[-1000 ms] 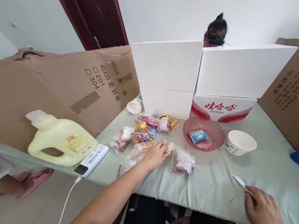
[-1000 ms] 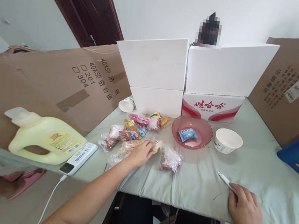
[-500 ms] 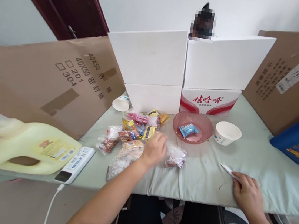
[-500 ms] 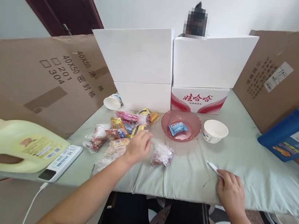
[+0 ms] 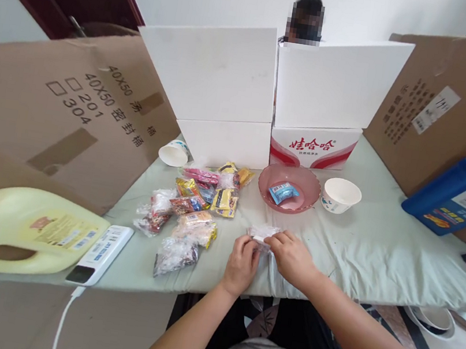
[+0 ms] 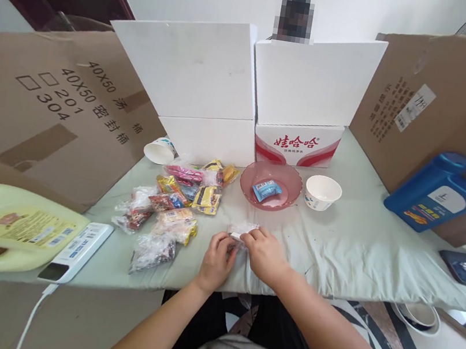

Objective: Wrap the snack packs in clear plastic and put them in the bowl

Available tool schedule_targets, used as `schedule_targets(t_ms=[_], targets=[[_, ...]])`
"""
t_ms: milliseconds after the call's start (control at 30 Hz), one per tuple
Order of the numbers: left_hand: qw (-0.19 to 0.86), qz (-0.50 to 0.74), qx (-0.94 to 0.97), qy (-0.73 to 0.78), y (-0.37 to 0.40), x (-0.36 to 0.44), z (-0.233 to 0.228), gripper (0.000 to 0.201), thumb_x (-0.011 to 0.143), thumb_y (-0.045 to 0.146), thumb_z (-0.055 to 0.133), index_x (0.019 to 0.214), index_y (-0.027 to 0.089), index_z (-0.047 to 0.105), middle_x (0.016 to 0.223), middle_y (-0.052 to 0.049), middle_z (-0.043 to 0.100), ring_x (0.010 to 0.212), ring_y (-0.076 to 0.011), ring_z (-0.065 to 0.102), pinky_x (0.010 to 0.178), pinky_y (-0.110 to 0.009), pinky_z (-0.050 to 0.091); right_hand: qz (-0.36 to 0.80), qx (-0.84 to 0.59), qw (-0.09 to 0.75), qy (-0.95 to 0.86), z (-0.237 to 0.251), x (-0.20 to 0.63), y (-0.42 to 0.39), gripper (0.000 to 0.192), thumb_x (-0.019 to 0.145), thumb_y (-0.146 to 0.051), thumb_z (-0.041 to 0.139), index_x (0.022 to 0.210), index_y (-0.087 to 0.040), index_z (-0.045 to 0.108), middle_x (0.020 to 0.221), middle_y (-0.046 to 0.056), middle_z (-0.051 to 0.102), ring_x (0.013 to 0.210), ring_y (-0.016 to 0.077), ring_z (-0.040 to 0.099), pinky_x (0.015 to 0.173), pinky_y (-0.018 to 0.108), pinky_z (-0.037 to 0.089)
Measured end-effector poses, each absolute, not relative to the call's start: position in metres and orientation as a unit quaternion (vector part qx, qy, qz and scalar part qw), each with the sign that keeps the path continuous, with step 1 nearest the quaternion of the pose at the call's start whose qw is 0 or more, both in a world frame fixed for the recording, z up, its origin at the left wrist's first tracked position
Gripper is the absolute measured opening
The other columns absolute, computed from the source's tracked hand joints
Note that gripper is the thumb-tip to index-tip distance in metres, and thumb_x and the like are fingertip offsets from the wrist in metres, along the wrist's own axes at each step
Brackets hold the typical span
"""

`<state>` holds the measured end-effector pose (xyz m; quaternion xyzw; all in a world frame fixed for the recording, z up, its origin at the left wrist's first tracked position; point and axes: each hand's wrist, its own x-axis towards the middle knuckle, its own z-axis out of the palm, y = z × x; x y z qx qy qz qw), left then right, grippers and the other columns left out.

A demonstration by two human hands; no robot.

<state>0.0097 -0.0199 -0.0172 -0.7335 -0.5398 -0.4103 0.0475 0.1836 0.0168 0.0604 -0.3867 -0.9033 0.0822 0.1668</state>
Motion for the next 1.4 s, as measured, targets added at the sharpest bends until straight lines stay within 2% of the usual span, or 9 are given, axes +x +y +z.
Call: schedule_targets(t_ms=[100,300,400,600,733,900,1033,1233,1400], targets=[[-0.001,-0.431,-0.714,-0.552,-0.020,0.007,-0.017,0.012,0.087,0.016,0.054,0.097,0.018,0.050,0.101,-0.009,0.052,0.097,-0.0202,0.056,0.083,-0.036,0.054,0.082,-0.402,0.111,-0.905,0.052,0.198,0.019,0.036,0.083,-0.002,0.045,0.109,-0.016,0.065,0.096,0.009,0.066,0.091,0.0222,0.056,0.083,0.033,0.047],[-0.040,-0.413,-0.729,-0.545,-0.014,0.002,-0.012,0.030,0.090,0.023,0.055,0.119,0.018,0.051,0.119,-0.013,0.057,0.111,-0.0244,0.054,0.092,-0.042,0.050,0.028,-0.545,0.149,-0.825,0.022,0.318,0.022,0.035,0.088,-0.009,0.040,0.110,-0.017,0.066,0.099,0.010,0.068,0.091,0.0237,0.058,0.083,0.037,0.047],[-0.059,-0.412,-0.731,-0.541,-0.011,0.006,-0.007,0.018,0.091,0.022,0.053,0.107,0.020,0.061,0.111,-0.009,0.063,0.104,-0.0226,0.056,0.091,-0.041,0.049,-0.016,-0.600,0.181,-0.779,0.014,0.343,0.017,0.027,0.088,-0.015,0.044,0.100,-0.017,0.068,0.098,0.012,0.068,0.090,0.0267,0.058,0.084,0.043,0.047],[-0.184,-0.448,-0.687,-0.541,-0.011,0.029,0.005,0.010,0.089,0.022,0.052,0.085,0.019,0.062,0.089,-0.005,0.064,0.089,-0.0187,0.060,0.082,-0.034,0.051,0.015,-0.454,0.408,-0.792,0.039,0.269,-0.005,0.018,0.091,-0.022,0.051,0.104,-0.021,0.063,0.107,0.010,0.063,0.103,0.0230,0.057,0.092,0.041,0.047],[-0.256,-0.495,-0.589,-0.585,-0.018,0.018,0.000,0.010,0.089,0.027,0.051,0.087,0.019,0.055,0.085,-0.003,0.064,0.077,-0.0152,0.063,0.071,-0.027,0.052,0.091,-0.386,0.298,-0.868,0.038,0.234,-0.010,0.022,0.094,-0.025,0.048,0.112,-0.018,0.060,0.101,0.010,0.065,0.094,0.0205,0.061,0.081,0.035,0.050],[-0.137,-0.537,-0.571,-0.606,-0.045,-0.011,-0.002,0.001,0.087,0.020,0.051,0.086,0.020,0.052,0.078,-0.002,0.060,0.073,-0.0149,0.062,0.069,-0.027,0.051,0.081,-0.430,0.172,-0.883,0.019,0.249,-0.020,0.023,0.096,-0.024,0.043,0.100,-0.018,0.064,0.081,0.006,0.063,0.079,0.0198,0.059,0.070,0.031,0.048],[-0.044,-0.501,-0.737,-0.452,-0.065,0.003,0.013,0.017,0.083,0.009,0.050,0.096,0.019,0.055,0.090,-0.007,0.061,0.086,-0.0179,0.062,0.078,-0.032,0.052,0.065,-0.419,0.206,-0.882,0.022,0.251,-0.021,0.022,0.095,-0.028,0.046,0.087,-0.018,0.064,0.083,0.008,0.063,0.082,0.0209,0.057,0.075,0.035,0.048],[-0.005,-0.318,-0.826,-0.466,-0.053,0.016,0.027,0.022,0.087,0.015,0.049,0.104,0.018,0.062,0.106,-0.012,0.067,0.106,-0.0265,0.060,0.091,-0.043,0.048,0.033,-0.416,0.303,-0.857,0.033,0.247,-0.009,0.029,0.093,-0.026,0.051,0.119,-0.016,0.056,0.125,0.015,0.058,0.119,0.0277,0.051,0.096,0.045,0.046],[0.040,-0.227,-0.775,-0.589,-0.020,-0.001,0.016,0.034,0.092,0.026,0.047,0.123,0.019,0.059,0.136,-0.015,0.054,0.135,-0.0383,0.037,0.102,-0.058,0.036,0.085,-0.304,0.349,-0.882,0.040,0.226,-0.020,0.019,0.093,-0.021,0.049,0.108,-0.019,0.061,0.099,0.009,0.067,0.096,0.0202,0.061,0.086,0.037,0.050]])
